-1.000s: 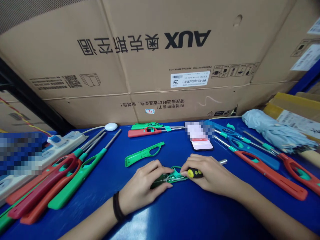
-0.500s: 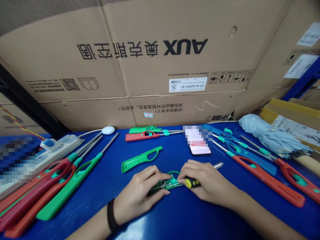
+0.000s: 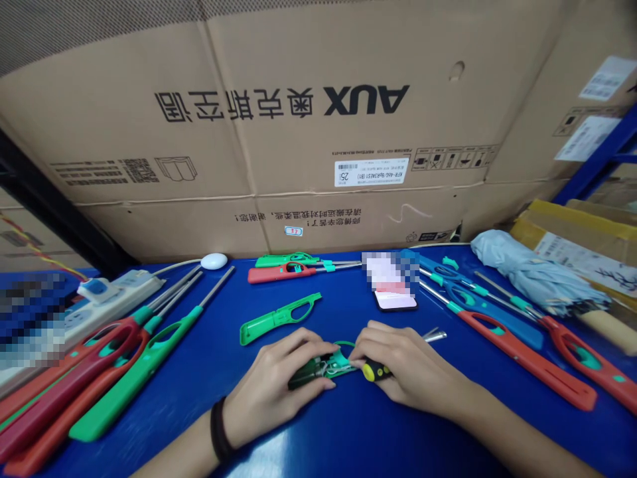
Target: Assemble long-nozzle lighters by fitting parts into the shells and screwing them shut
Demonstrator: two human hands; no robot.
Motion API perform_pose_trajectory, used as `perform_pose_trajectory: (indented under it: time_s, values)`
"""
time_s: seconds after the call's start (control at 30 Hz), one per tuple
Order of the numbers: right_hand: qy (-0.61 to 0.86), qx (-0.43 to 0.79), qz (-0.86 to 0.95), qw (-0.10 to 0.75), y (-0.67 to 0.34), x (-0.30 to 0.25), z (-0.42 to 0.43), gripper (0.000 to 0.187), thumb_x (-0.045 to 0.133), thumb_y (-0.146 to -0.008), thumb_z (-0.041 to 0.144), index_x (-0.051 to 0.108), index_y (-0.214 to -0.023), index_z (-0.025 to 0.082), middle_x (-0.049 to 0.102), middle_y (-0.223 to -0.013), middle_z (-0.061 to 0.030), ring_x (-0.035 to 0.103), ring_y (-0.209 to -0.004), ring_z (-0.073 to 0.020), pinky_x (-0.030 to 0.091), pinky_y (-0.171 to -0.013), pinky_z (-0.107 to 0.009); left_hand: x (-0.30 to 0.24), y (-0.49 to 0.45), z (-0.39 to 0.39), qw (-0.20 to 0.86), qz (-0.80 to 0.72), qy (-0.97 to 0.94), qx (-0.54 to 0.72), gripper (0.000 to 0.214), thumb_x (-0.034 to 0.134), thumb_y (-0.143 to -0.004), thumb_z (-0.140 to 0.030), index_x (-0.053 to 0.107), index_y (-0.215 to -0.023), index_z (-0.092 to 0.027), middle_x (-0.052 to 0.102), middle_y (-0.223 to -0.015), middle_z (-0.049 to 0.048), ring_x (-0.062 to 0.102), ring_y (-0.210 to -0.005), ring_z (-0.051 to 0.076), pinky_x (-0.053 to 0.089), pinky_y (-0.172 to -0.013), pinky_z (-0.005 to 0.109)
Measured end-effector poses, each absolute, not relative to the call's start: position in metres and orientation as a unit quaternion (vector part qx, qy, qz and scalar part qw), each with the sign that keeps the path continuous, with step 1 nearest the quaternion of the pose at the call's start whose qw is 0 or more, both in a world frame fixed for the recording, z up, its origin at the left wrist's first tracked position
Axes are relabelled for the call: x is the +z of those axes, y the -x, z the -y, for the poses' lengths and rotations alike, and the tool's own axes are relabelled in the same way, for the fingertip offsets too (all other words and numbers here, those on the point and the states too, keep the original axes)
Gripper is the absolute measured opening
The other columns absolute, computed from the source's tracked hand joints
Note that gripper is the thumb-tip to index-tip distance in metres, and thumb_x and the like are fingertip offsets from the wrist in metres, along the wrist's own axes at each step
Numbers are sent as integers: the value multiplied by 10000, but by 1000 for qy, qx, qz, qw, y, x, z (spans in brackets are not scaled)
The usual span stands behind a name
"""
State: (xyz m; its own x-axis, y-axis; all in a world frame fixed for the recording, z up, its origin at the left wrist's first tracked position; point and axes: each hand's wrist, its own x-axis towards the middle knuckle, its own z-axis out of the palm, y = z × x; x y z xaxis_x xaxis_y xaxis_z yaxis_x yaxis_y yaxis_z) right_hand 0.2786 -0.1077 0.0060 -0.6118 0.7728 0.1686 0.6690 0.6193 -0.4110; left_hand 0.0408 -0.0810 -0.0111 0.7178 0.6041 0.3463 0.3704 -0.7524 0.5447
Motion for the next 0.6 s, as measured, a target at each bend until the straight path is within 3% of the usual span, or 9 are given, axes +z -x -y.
perform_pose_trajectory:
  time_s: [0.4, 0.6]
  values:
    - [393, 156, 892, 159, -278, 12, 107, 281, 522, -755, -18, 643, -880, 202, 637, -873, -17, 553, -827, -163, 410, -675, -250, -11, -41, 79, 180, -253, -915, 257, 297, 594, -881, -254, 576, -1177, -239, 615, -1066, 60, 635, -921, 163, 546, -810, 275]
    - [405, 183, 872, 203, -283, 10, 105, 158, 559, -876, 144, 672, -966, 205, 641, -950, -29, 591, -862, -146, 438, -735, -239, -14, -40, 80, 72, -213, -948, 226, 292, 513, -919, -229, 582, -1203, -212, 570, -1224, 114, 640, -951, 196, 552, -864, 365]
